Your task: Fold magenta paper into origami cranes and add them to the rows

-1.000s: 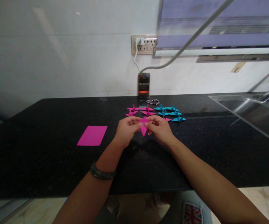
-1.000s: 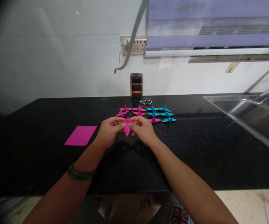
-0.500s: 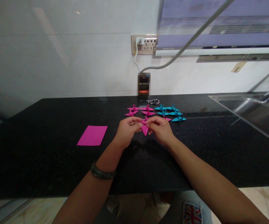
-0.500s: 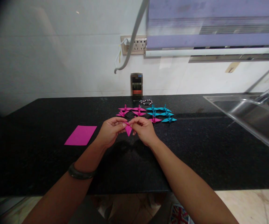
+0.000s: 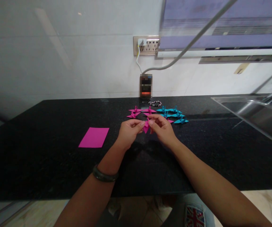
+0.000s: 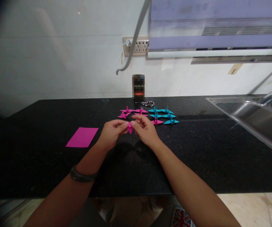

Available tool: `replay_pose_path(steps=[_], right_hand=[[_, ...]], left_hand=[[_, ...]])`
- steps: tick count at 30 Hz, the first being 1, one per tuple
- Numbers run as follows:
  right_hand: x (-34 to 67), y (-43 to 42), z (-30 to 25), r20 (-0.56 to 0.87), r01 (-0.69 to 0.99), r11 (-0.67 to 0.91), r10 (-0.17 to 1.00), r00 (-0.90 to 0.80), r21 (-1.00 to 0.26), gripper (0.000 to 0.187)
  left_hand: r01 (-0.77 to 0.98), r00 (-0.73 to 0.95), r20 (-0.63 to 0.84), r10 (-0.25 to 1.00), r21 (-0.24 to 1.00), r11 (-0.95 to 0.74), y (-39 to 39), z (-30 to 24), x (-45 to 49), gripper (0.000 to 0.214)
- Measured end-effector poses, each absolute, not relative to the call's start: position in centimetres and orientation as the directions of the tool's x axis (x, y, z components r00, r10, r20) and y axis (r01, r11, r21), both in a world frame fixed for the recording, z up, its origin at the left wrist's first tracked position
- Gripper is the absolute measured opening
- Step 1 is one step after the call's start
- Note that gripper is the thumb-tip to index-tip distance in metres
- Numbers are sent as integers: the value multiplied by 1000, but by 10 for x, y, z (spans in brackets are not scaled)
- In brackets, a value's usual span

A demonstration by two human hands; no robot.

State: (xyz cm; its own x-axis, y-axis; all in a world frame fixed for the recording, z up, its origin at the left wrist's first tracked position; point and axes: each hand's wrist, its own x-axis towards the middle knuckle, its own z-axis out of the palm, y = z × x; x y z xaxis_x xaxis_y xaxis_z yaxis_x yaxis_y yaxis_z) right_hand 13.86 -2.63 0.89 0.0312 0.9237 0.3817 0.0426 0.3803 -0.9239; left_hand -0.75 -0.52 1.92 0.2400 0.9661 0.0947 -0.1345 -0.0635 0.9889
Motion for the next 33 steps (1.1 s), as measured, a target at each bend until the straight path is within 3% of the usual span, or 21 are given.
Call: replay_pose_path(steps=[10, 21, 28, 33], right_hand=[[139, -23, 7, 358, 101, 359, 933, -26, -928, 21], [136, -24, 4, 362, 109, 363, 932, -29, -925, 21], [129, -30, 6, 417, 205, 406, 909, 13, -891, 21], [127, -28, 5, 374, 85, 369, 927, 39, -925, 20]], left_hand=[[8, 175, 263, 949, 963, -269, -3, 12, -5, 20], [-7, 173, 260, 950, 965, -263, -6, 12, -3, 16], [-55, 139, 277, 951, 961, -272, -8, 14, -3, 13], [-125, 109, 224, 969, 970, -210, -7, 15, -2, 15]])
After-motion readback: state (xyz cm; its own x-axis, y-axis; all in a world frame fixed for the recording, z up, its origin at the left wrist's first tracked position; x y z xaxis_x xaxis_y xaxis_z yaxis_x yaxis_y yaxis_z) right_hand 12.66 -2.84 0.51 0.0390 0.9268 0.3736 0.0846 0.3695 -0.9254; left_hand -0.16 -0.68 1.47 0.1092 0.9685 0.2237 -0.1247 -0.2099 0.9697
